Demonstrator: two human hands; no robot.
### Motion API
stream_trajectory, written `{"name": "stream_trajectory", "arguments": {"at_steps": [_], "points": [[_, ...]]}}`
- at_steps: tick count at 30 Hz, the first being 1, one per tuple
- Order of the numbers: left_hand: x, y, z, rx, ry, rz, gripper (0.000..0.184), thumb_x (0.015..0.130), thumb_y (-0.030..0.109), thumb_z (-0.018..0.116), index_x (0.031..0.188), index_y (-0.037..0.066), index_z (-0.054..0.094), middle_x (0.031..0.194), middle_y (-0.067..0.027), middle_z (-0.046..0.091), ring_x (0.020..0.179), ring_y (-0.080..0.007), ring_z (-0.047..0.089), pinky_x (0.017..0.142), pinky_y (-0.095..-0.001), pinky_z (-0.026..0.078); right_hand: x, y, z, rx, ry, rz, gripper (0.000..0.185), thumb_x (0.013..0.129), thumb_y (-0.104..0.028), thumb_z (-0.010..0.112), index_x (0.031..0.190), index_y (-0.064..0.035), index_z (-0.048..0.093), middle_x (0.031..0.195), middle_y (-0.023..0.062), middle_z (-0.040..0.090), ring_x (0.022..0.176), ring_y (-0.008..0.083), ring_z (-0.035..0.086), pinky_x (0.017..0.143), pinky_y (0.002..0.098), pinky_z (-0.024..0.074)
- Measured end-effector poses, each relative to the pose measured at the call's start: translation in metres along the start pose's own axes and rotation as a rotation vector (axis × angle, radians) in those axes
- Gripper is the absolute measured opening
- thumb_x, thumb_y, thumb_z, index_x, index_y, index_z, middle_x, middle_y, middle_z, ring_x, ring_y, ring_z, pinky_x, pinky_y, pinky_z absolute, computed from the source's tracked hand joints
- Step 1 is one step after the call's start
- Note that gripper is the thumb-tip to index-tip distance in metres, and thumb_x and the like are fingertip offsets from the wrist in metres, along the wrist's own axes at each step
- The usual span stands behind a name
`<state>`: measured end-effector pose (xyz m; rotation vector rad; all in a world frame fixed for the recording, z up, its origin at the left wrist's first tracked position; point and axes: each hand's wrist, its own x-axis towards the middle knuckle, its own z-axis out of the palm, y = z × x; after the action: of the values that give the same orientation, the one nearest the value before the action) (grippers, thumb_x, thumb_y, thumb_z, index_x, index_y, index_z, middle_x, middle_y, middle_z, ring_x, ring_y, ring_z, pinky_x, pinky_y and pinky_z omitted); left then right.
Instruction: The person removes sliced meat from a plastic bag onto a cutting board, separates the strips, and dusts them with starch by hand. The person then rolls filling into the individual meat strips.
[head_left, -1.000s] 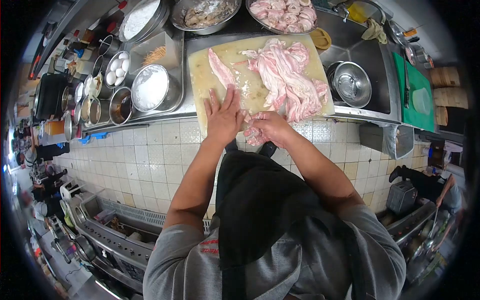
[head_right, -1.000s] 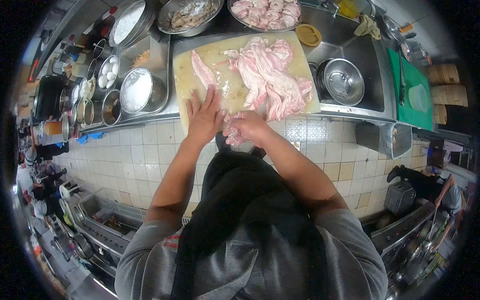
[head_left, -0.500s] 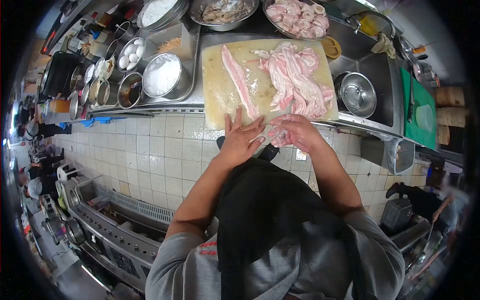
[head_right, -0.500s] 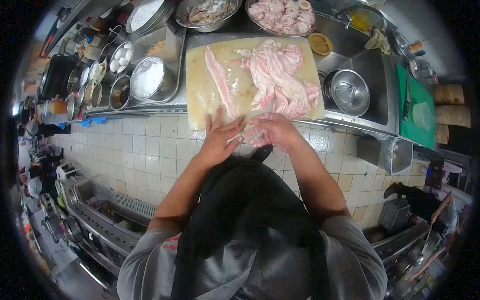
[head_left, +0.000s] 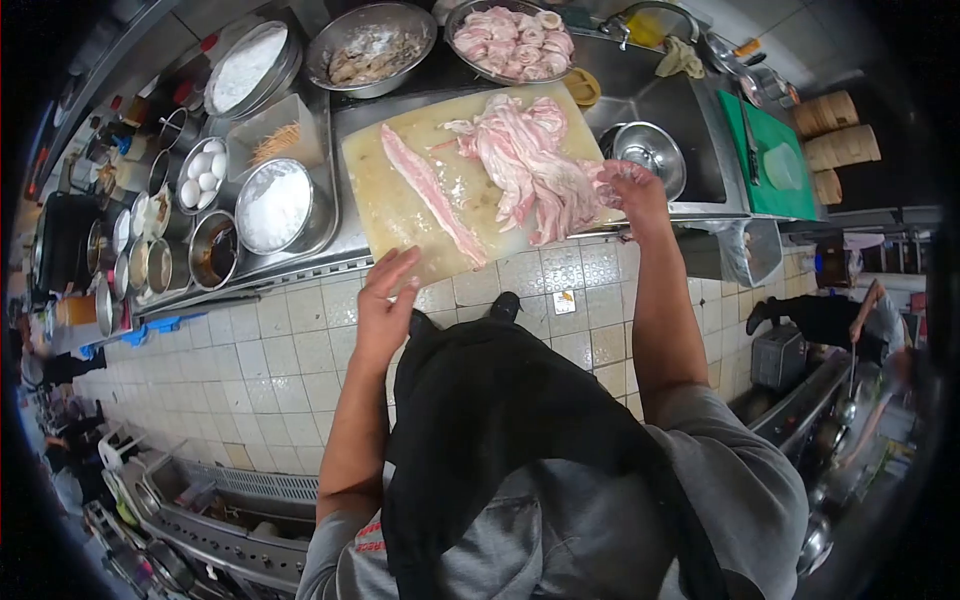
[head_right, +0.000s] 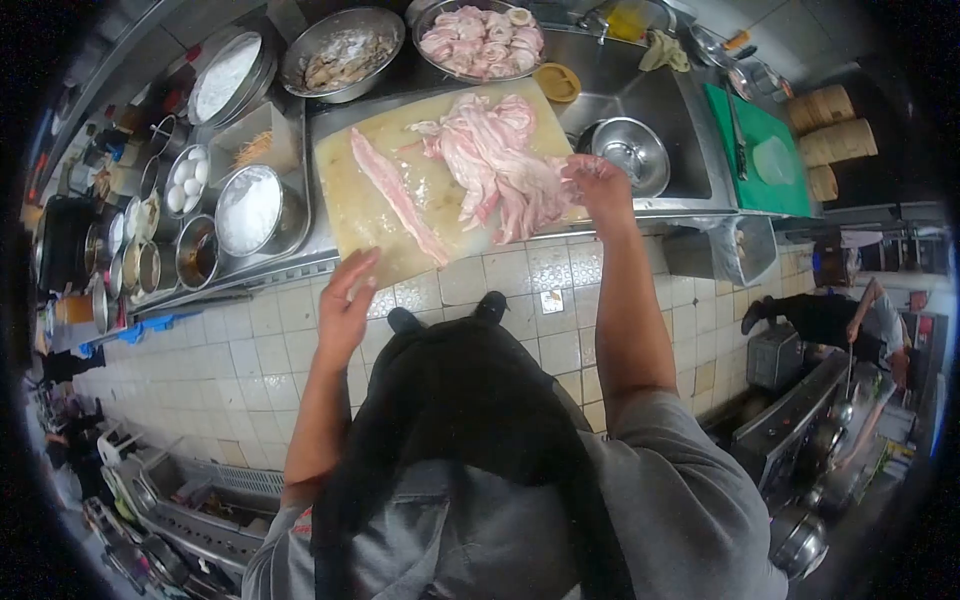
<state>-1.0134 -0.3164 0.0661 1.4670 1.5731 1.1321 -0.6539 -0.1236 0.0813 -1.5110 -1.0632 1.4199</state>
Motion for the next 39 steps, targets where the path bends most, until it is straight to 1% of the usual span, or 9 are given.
{"name": "stream_trajectory", "arguments": {"at_steps": [8,10,12,13,17,24,30,32,39], "points": [[-0.013,-0.03,-0.029,-0.072,0.067,-0.111,0.03,0.093,0.005,0.056,0.122,0.004,0.063,0.126,-0.01,0.063,0.121,-0.0196,0.054,0.106,-0.0327,0.037,0.027,-0.023,0.001,-0.078,0.012,-0.117,0.022,0.087,-0.009,0.066,0.106,0.0017,0.066,0.092,0.0049,0.068,0.077,0.0106,0.064,0.065,0.0235,0.0514],[-0.012,-0.029,-0.026,-0.069,0.085,-0.118,0.029,0.094,0.006,0.055,0.122,0.002,0.063,0.124,-0.0097,0.063,0.119,-0.018,0.055,0.105,-0.0321,0.037,0.039,-0.012,-0.006,-0.205,-0.015,-0.153,0.022,0.085,-0.007,0.065,0.106,-0.001,0.068,0.093,0.0068,0.07,0.081,0.0161,0.067,0.071,0.0277,0.0529],[-0.01,-0.023,-0.019,-0.106,0.134,-0.136,0.029,0.095,0.007,0.055,0.122,0.002,0.063,0.123,-0.009,0.064,0.117,-0.0159,0.056,0.105,-0.0309,0.038,0.046,-0.006,-0.011,-0.937,-0.054,-0.372,0.028,0.081,-0.007,0.064,0.108,-0.006,0.069,0.1,0.0112,0.07,0.091,0.0256,0.068,0.081,0.0346,0.0533],[-0.009,-0.018,-0.013,-0.1,0.143,-0.137,0.029,0.095,0.007,0.055,0.122,0.002,0.063,0.123,-0.009,0.064,0.117,-0.0159,0.056,0.105,-0.0309,0.038,0.048,-0.004,-0.01,-1.131,-0.108,-0.309,0.032,0.078,-0.009,0.063,0.109,-0.0113,0.069,0.106,0.0142,0.068,0.101,0.0321,0.065,0.089,0.04,0.0507],[0.0,-0.004,0.027,-0.169,0.223,-0.181,0.029,0.095,0.007,0.054,0.123,0.001,0.063,0.122,-0.008,0.065,0.116,-0.0146,0.056,0.104,-0.0294,0.038,0.062,0.022,-0.023,-1.312,-0.081,-0.562,0.026,0.081,-0.018,0.06,0.105,-0.0125,0.069,0.104,0.0155,0.067,0.1,0.0326,0.064,0.088,0.0426,0.0511],[0.012,0.015,0.09,-0.226,0.274,-0.184,0.027,0.091,0.002,0.056,0.116,0.002,0.065,0.122,-0.0114,0.065,0.118,-0.0209,0.057,0.105,-0.0334,0.04,0.08,0.0,-0.053,-0.956,-0.126,-0.477,0.023,0.084,-0.02,0.059,0.101,-0.0069,0.069,0.097,0.0155,0.069,0.093,0.0324,0.066,0.082,0.0403,0.0513],[0.032,0.03,0.11,-0.192,0.225,-0.113,0.028,0.091,0.003,0.056,0.117,0.002,0.065,0.12,-0.0129,0.065,0.117,-0.0227,0.058,0.103,-0.034,0.041,0.087,-0.029,-0.065,-0.48,-0.284,-0.49,0.028,0.093,-0.026,0.056,0.1,-0.0021,0.068,0.091,0.0103,0.07,0.082,0.0174,0.064,0.077,0.0306,0.0489],[0.044,0.045,0.114,-0.154,0.203,-0.095,0.028,0.09,0.004,0.057,0.117,0.002,0.065,0.12,-0.0133,0.065,0.116,-0.023,0.058,0.102,-0.0339,0.041,0.076,-0.052,-0.063,-0.356,-0.356,-0.386,0.025,0.096,-0.021,0.053,0.1,0.0004,0.067,0.09,0.0018,0.067,0.082,0.0083,0.057,0.077,0.0259,0.0461],[0.121,0.107,0.149,-0.131,0.061,0.183,0.033,0.089,0.01,0.063,0.121,0.004,0.063,0.122,-0.0146,0.064,0.116,-0.0259,0.058,0.101,-0.0342,0.043,0.054,-0.082,-0.044,-0.081,-0.523,-0.266,0.027,0.096,-0.025,0.057,0.096,-0.0005,0.067,0.088,-0.0016,0.063,0.078,0.0055,0.052,0.073,0.0226,0.0401]]}}
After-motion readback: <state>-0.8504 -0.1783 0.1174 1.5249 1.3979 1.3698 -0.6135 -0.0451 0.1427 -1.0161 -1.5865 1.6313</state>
